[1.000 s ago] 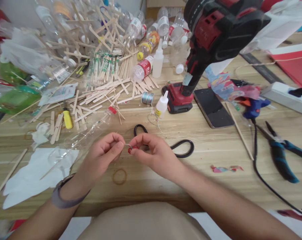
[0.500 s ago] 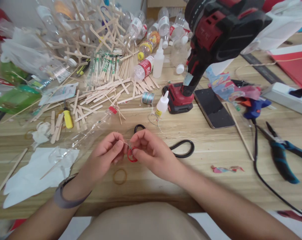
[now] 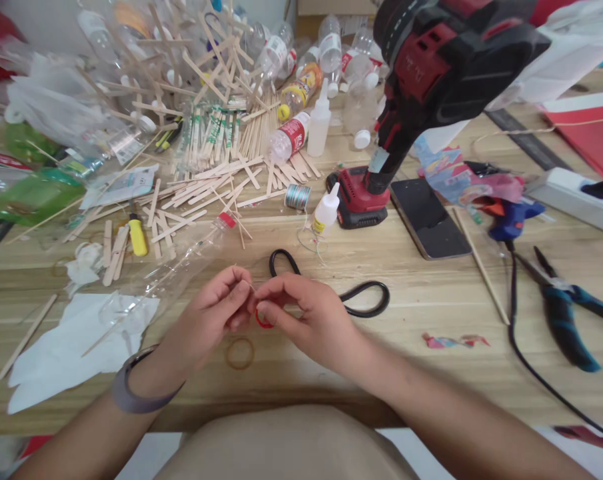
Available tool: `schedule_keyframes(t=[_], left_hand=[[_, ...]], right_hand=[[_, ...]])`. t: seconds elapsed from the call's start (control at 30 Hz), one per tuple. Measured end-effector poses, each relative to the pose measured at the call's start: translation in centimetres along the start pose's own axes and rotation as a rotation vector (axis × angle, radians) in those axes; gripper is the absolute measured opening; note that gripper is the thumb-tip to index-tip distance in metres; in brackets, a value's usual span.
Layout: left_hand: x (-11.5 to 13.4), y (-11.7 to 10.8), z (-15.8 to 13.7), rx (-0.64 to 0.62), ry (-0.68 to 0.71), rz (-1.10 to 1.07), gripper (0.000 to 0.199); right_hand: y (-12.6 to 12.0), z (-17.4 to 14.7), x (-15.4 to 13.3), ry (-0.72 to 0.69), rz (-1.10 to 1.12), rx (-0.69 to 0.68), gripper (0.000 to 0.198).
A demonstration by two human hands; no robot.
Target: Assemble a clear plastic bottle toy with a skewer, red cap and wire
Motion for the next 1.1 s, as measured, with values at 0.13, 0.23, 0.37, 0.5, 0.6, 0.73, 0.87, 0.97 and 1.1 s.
schedule_keyframes(t=[0.13, 0.23, 0.37, 0.5, 0.6, 0.73, 0.87, 0.97, 1.1], left_hand=[[0.0, 0.0, 0.0, -0.01, -0.006, -0.039, 0.023], [0.0, 0.0, 0.0, -0.012, -0.006, -0.111, 0.025], [0.6, 0.1, 0.0, -0.019, 0.072, -0.168, 0.025], [0.7, 0.7, 0.0, -0.07, 0.09, -0.239, 0.027], [0.2, 1.3, 0.0, -0.107, 0.02, -0.289, 0.032], [0.1, 1.5, -0.1, -0.117, -0.008, -0.3, 0.037], [0.2, 1.7, -0.1, -0.15, -0.013, -0.295, 0.036], [0.2, 1.6, 0.0, -0.167, -0.002, -0.31, 0.033], [1.1, 1.0, 0.2, -0.154, 0.105, -0.222, 0.029]], right_hand=[[-0.4, 0.0, 0.2, 0.008, -0.024, 0.04, 0.005], [-0.4, 0.1, 1.2, 0.087, 0.071, 0.051, 0.008], [-0.5, 0.4, 0.2, -0.01, -0.008, 0.032, 0.01], [-0.3, 0.4, -1.6, -0.163, -0.083, -0.008, 0.013], [0.2, 0.3, -2.0, -0.177, -0.091, -0.06, 0.017], [0.5, 0.1, -2.0, -0.155, -0.059, -0.068, 0.019], [0.6, 0.0, -2.1, -0.16, -0.088, -0.059, 0.02], [0.5, -0.1, -1.9, -0.156, -0.079, -0.057, 0.018], [0.5, 0.1, -0.1, -0.025, 0.0, -0.054, 0.016]])
Point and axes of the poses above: each hand's wrist, its own z-axis towards the middle knuckle, its own y-axis out of the palm, x = y × z, the point moved 10 cm from there along z, towards the middle knuckle, and after that the axes turned 6 degrees about z, right-handed, at the moved point
